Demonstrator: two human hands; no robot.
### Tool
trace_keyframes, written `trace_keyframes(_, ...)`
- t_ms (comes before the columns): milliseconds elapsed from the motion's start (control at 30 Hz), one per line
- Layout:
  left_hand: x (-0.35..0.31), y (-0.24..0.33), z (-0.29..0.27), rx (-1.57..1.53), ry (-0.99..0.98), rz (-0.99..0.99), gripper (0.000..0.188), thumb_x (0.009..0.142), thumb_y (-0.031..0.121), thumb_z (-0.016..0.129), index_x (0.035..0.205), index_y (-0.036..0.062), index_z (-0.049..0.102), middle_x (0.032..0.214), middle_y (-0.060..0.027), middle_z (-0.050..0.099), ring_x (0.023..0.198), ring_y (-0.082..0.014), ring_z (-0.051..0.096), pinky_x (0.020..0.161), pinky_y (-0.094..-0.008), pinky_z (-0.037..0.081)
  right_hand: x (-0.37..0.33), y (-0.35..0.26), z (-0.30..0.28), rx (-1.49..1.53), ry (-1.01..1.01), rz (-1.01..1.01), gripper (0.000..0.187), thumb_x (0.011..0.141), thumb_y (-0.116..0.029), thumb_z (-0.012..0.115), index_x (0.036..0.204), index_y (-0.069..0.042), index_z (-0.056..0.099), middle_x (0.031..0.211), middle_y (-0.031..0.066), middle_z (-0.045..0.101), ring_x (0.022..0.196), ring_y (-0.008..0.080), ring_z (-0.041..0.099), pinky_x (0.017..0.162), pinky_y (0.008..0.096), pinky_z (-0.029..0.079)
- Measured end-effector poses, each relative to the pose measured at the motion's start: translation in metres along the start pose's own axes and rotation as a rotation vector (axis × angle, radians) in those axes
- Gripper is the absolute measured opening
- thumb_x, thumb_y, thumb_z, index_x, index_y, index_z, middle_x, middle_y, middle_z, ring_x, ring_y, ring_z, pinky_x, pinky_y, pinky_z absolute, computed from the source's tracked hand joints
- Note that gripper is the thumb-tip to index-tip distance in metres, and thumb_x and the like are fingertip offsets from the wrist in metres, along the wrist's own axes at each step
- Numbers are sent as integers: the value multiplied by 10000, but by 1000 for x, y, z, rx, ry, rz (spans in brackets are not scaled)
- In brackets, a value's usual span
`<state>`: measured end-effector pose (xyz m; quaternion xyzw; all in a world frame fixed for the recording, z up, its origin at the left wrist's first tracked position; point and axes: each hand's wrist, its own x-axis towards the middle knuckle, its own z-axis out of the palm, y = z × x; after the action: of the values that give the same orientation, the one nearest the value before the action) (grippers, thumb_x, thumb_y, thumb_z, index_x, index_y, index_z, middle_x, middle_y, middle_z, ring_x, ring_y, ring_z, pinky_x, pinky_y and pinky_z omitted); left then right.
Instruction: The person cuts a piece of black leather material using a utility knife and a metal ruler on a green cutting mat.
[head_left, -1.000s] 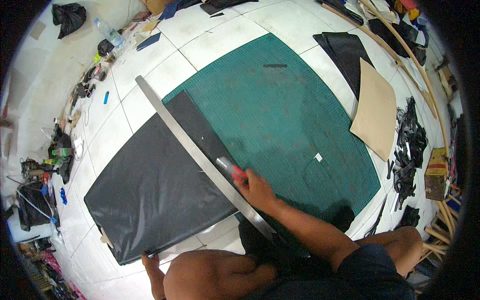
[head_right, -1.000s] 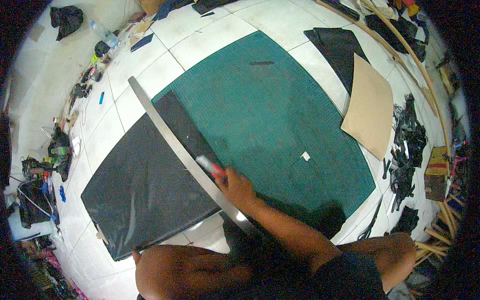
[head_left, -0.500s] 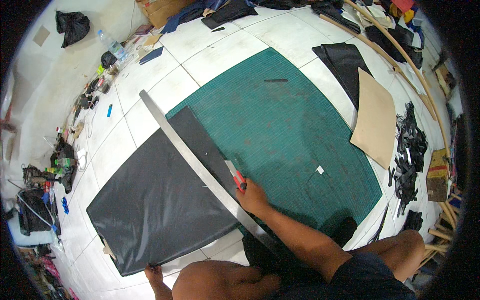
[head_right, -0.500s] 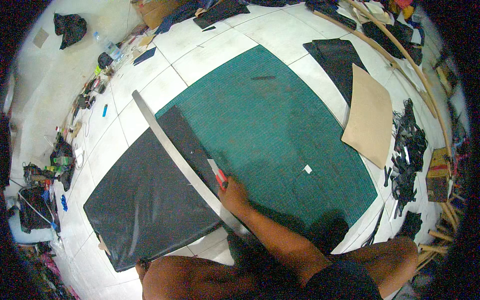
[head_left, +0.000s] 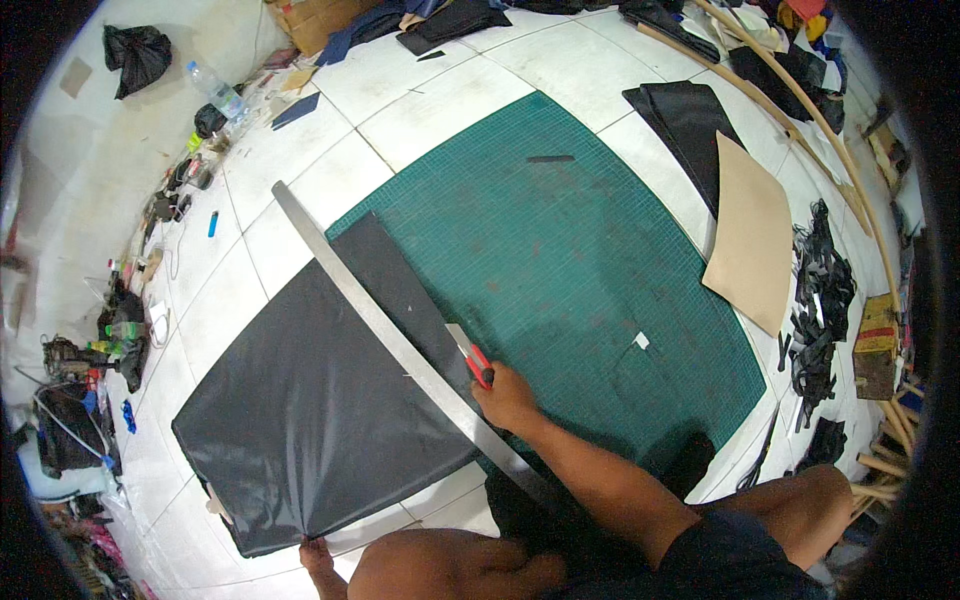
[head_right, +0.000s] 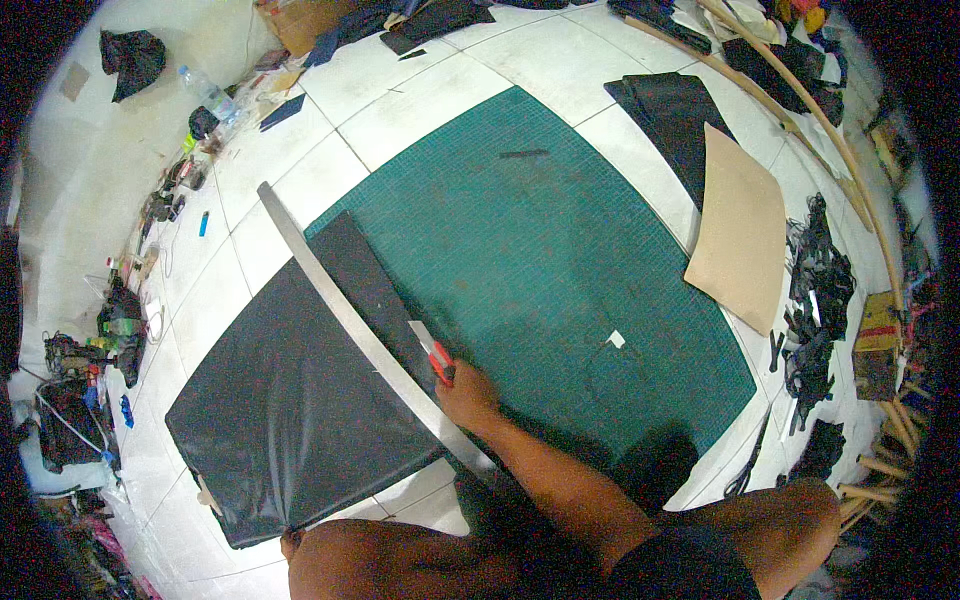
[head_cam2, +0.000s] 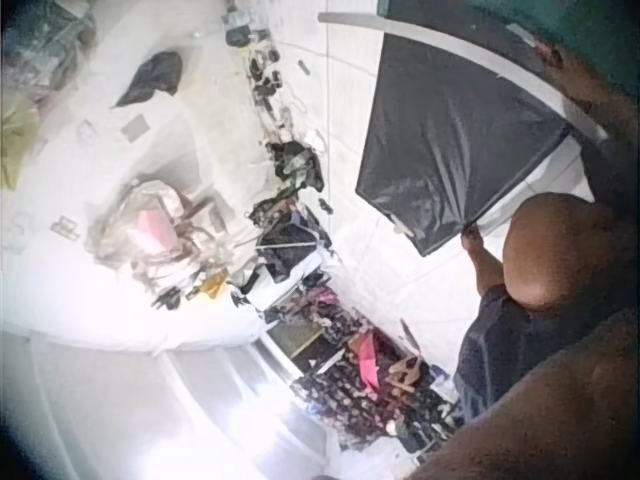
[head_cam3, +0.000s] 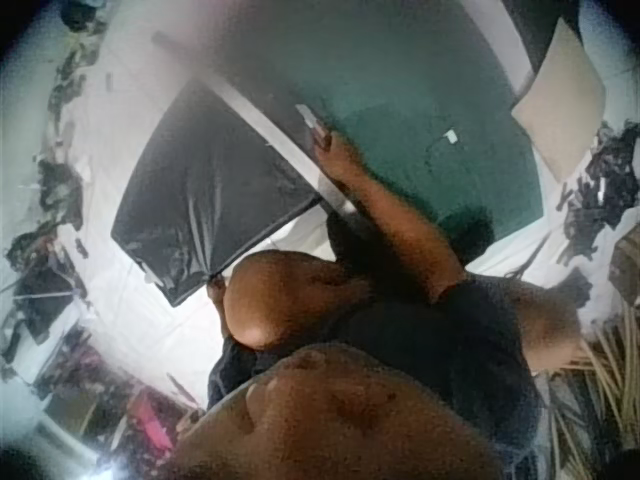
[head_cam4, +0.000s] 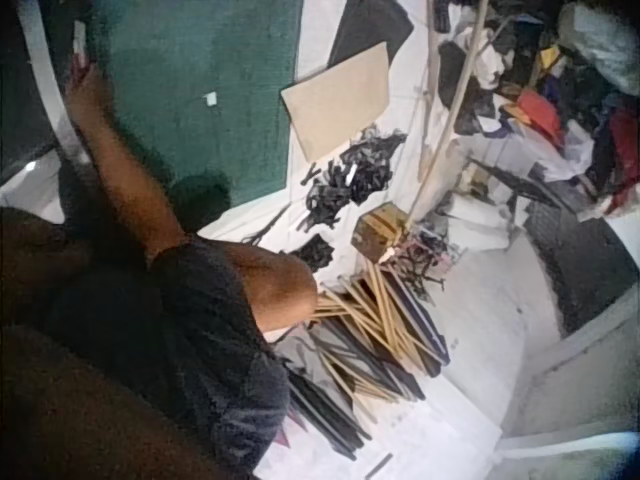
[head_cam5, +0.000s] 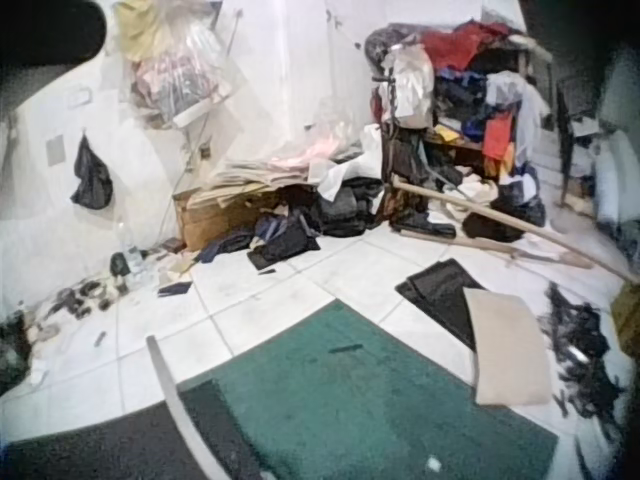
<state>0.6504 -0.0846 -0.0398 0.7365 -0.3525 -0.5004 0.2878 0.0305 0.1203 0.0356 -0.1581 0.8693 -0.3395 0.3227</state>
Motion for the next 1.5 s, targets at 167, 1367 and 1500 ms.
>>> trace_keyframes(167, -9, -28, 41, -248, 154, -83, 243, 997, 215, 544, 1034, -17, 607, 816, -42, 559, 729, -158, 531, 653, -278, 487, 20, 16, -42, 84, 39, 28, 415, 832, -299, 707, 1081, 22, 623, 904, 221, 674, 854, 377, 664, 752, 446, 506)
trace_keyframes(1367, -216, -5, 279, 802, -445, 445, 333, 923, 218, 685, 1100, -28, 548, 984, -203, 606, 843, -280, 638, 725, -382, 590, -74, 58, -26, -38, 1, -86, 514, 769, -137, 736, 1179, 25, 473, 1203, 224, 435, 1098, 403, 528, 919, 459, 472)
trace_keyframes(1500, -169, -36, 275, -68, -162, -358, 298, 934, 218, 674, 1029, -38, 556, 933, -201, 608, 826, -262, 636, 729, -378, 611, -48, 86, -85, -44, 102, -360, 434, 765, -60, 711, 1137, 26, 503, 1163, 212, 457, 1061, 390, 540, 890, 448, 485)
